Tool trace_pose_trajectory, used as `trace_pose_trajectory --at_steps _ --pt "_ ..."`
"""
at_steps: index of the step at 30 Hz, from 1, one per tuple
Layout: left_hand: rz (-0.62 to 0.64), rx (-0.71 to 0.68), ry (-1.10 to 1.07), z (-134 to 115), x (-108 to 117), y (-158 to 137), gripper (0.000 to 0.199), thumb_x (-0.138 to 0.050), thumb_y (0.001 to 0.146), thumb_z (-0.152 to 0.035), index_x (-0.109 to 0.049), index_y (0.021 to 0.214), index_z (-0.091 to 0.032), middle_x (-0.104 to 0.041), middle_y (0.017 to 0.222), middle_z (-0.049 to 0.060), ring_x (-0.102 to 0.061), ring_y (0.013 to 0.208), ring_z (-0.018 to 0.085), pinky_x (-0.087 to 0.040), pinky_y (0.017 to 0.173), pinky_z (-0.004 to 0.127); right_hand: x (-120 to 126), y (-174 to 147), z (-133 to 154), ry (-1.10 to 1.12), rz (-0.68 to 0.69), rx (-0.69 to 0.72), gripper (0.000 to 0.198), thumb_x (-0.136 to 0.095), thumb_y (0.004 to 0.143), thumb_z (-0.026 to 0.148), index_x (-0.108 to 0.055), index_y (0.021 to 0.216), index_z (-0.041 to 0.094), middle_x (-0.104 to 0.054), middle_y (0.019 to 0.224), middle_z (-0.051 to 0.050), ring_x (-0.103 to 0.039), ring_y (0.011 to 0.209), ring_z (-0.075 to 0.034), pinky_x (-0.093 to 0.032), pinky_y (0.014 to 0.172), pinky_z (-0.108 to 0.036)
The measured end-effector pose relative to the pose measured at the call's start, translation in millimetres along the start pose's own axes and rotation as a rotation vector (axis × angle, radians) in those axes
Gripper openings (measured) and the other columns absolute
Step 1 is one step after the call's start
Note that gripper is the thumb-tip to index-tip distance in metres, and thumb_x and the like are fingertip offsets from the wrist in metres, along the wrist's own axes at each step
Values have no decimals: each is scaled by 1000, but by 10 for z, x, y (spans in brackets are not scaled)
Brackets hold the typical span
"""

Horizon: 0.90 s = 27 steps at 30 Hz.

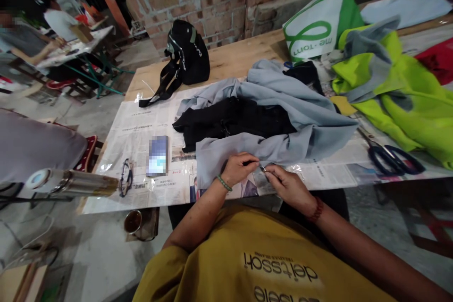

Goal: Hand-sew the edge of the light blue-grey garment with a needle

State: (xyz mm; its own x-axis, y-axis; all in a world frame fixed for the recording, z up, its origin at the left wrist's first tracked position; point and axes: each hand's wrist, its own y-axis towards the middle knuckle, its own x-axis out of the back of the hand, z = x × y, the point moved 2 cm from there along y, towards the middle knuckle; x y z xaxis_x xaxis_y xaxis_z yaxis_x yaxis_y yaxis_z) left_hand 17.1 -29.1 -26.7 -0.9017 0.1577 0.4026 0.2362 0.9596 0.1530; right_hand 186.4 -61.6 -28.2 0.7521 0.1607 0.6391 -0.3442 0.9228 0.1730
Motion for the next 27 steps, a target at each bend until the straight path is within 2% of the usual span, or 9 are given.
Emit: trace_pose_trajectory --at_steps 15,20,27 --pt "-2 -86 5 -16 -12 -14 8 -63 78 -19 -71 79 -17 -70 78 2 -62 75 12 -50 74 23 -23 17 9 31 4 -39 18 -43 89 33 -57 86 23 -63 67 0 -58 58 -15 -44 54 -26" --pt "-1 -183 17 14 -31 -12 10 -62 79 -21 -71 78 -16 -69 74 3 -62 71 12 -50 71 23 -57 24 23 25 -28 -53 18 -42 89 33 -56 85 22 -60 65 0 -57 57 -15 -43 54 -26" --pt "14 -243 -3 41 -42 -22 14 -60 82 -24 -71 80 -15 -70 77 4 -64 72 12 -52 71 24 -123 99 18 31 -87 -84 20 -40 90 33 -51 79 22 -58 64 0 -56 59 -15 -41 55 -25"
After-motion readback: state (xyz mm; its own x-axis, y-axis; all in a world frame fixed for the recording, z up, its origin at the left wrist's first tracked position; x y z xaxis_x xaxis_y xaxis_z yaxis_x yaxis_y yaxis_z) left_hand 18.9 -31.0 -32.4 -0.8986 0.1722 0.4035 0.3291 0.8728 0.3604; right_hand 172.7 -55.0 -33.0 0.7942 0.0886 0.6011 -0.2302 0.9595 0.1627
